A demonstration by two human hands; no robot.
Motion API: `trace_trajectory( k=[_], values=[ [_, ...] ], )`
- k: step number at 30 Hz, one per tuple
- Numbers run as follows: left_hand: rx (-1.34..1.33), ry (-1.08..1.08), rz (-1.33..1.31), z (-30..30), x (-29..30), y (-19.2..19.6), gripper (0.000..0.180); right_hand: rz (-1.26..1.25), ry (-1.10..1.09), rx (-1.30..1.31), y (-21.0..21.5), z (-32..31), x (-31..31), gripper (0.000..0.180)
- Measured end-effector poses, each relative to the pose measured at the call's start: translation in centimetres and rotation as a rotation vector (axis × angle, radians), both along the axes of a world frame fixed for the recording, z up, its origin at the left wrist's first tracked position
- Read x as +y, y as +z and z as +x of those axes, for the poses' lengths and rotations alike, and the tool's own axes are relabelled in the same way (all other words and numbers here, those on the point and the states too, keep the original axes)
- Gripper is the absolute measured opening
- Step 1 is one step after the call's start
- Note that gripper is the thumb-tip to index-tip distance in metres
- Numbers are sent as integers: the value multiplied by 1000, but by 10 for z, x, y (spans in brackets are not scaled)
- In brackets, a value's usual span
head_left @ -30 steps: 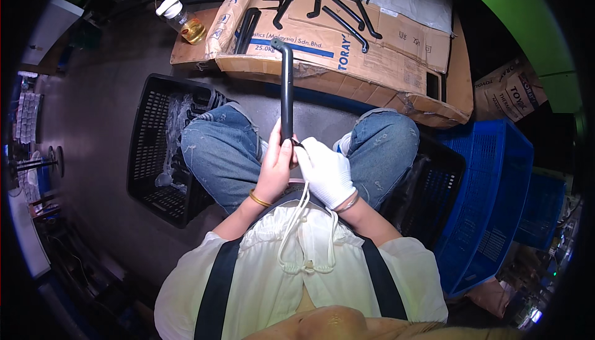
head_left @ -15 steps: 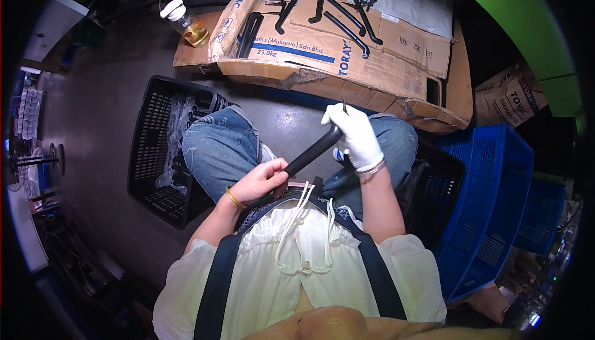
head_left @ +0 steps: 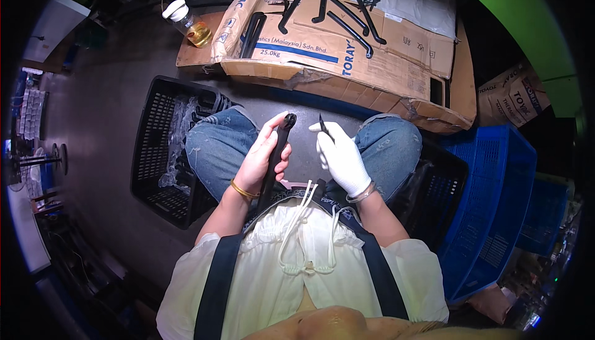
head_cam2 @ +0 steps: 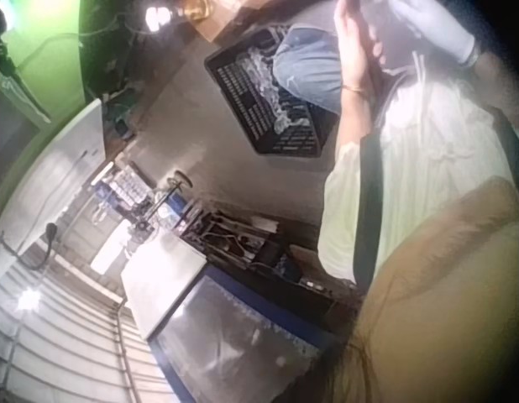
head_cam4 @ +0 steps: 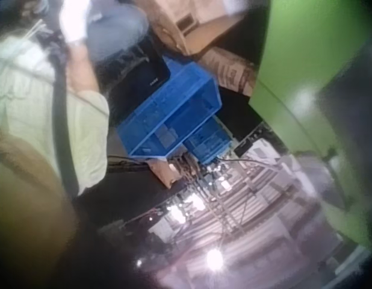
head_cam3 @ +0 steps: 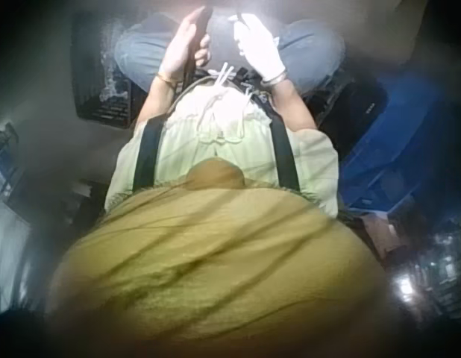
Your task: The person picks up plastic parts from a cardboard box, trims excess plastic from each part using a knife, and places the finished parts into a basket.
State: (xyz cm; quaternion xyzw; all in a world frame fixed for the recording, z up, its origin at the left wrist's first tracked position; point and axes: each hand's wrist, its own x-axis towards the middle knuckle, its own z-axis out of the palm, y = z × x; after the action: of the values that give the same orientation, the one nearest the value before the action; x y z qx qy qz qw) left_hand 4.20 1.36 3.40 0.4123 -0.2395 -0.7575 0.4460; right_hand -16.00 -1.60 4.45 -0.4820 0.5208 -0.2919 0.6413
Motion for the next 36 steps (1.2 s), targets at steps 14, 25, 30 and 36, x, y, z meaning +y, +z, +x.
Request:
trace_trajectory(
  k=[14,25,30,36],
  values=[
    [-56,-112,-132,-13,-6,-16,27,-700,299,566,30,-3,2,16],
    [-168,-208,-60,-13,-6,-1,23,-721,350,618,36,-4,1,13],
    [-171,-254,-26,-13,-5,-3,22,-723,390,660,33,-8,-1,13],
    [-248,-345,7,-9,-4,-14,23,-671,459,762,10,-9,2,17]
  ],
)
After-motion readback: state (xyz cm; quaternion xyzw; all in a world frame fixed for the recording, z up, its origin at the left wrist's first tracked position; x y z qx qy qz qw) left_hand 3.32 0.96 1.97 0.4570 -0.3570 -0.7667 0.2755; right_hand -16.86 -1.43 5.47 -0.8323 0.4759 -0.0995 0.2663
